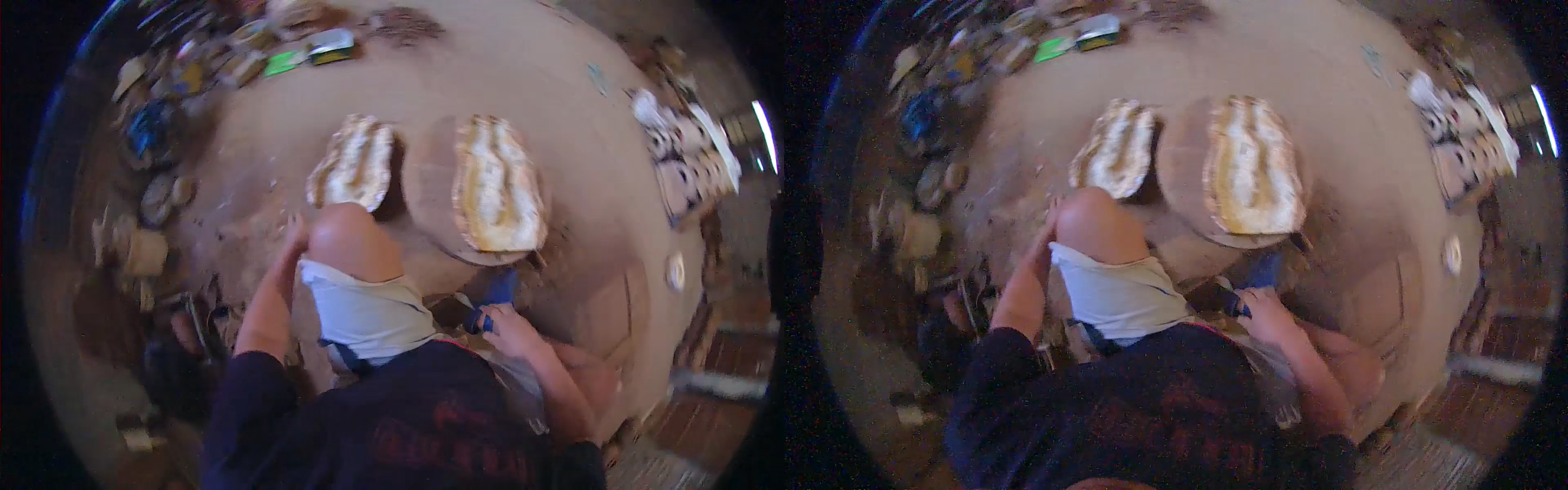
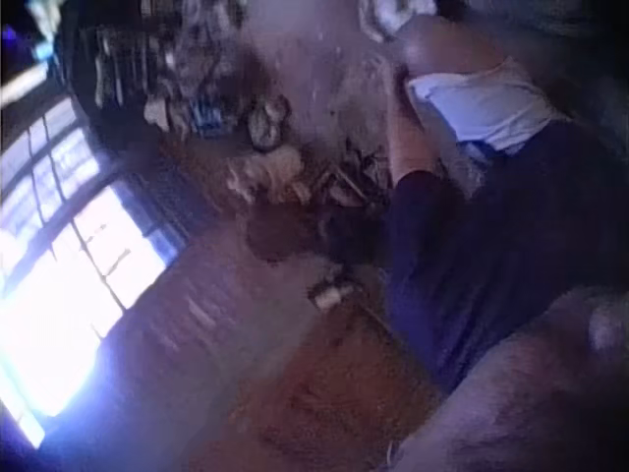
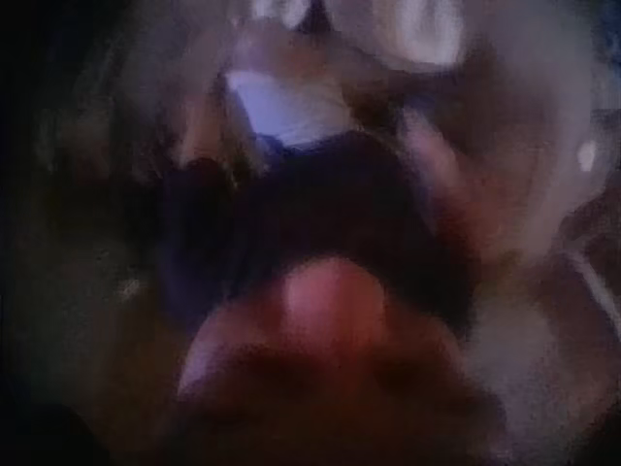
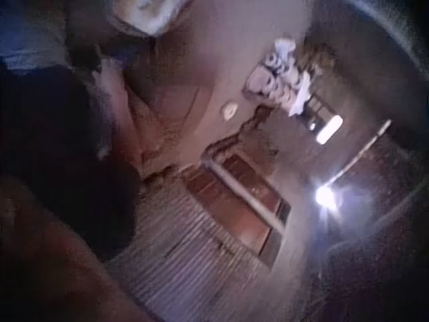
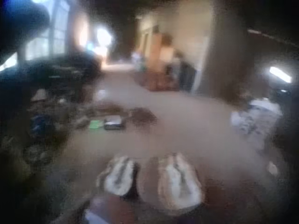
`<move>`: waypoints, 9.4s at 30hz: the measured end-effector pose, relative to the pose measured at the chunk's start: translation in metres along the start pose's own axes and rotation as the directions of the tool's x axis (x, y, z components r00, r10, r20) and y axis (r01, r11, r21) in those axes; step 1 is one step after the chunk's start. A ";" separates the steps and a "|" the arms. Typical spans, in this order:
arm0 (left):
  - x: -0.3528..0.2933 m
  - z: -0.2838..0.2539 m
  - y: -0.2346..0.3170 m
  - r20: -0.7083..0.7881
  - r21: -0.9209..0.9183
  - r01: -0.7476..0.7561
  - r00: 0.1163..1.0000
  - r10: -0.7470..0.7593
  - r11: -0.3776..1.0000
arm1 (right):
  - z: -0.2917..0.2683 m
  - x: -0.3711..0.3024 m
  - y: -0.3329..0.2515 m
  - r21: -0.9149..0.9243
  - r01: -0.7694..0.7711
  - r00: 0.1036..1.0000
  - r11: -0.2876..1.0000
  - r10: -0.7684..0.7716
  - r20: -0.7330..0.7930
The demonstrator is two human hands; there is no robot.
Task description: The person prepares a large clay mold by cleaning the interior with a scraper and then presses a flat sheet of clay into the mold by hand, ensuring the clay conforms to the interior shape.
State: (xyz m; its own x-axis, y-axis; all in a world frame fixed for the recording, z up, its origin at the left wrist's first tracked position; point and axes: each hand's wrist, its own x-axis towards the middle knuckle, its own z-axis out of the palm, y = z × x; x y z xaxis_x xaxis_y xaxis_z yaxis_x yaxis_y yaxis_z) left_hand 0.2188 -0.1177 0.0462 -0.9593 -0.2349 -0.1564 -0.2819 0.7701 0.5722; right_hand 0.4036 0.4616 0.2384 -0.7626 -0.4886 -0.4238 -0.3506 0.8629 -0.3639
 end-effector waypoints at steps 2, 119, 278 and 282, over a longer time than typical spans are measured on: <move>-0.029 0.056 0.013 0.137 0.090 -0.028 0.991 0.016 0.996 | -0.033 -0.014 -0.006 0.012 -0.170 0.985 0.985 0.170 0.034; -0.036 0.136 0.344 -0.145 -0.235 -0.313 0.947 0.285 0.920 | -0.072 0.107 0.066 0.347 -0.444 0.427 0.826 0.535 -0.729; -0.025 0.117 0.336 -0.065 -0.235 -0.296 0.955 0.289 0.926 | -0.199 0.260 0.076 -0.191 -0.257 0.595 0.947 0.000 -0.804; -0.027 0.107 0.347 0.026 -0.254 -0.227 0.970 0.241 0.940 | -0.217 0.300 0.116 -0.262 -0.310 0.763 0.914 0.075 -0.642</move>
State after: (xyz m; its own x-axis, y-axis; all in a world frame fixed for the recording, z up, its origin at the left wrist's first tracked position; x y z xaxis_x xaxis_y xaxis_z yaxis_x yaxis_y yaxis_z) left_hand 0.1450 0.2193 0.1628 -0.9990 -0.0268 -0.0346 -0.0437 0.6268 0.7779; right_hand 0.0169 0.4432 0.2489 -0.9571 -0.2254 0.1822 -0.2263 0.9739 0.0164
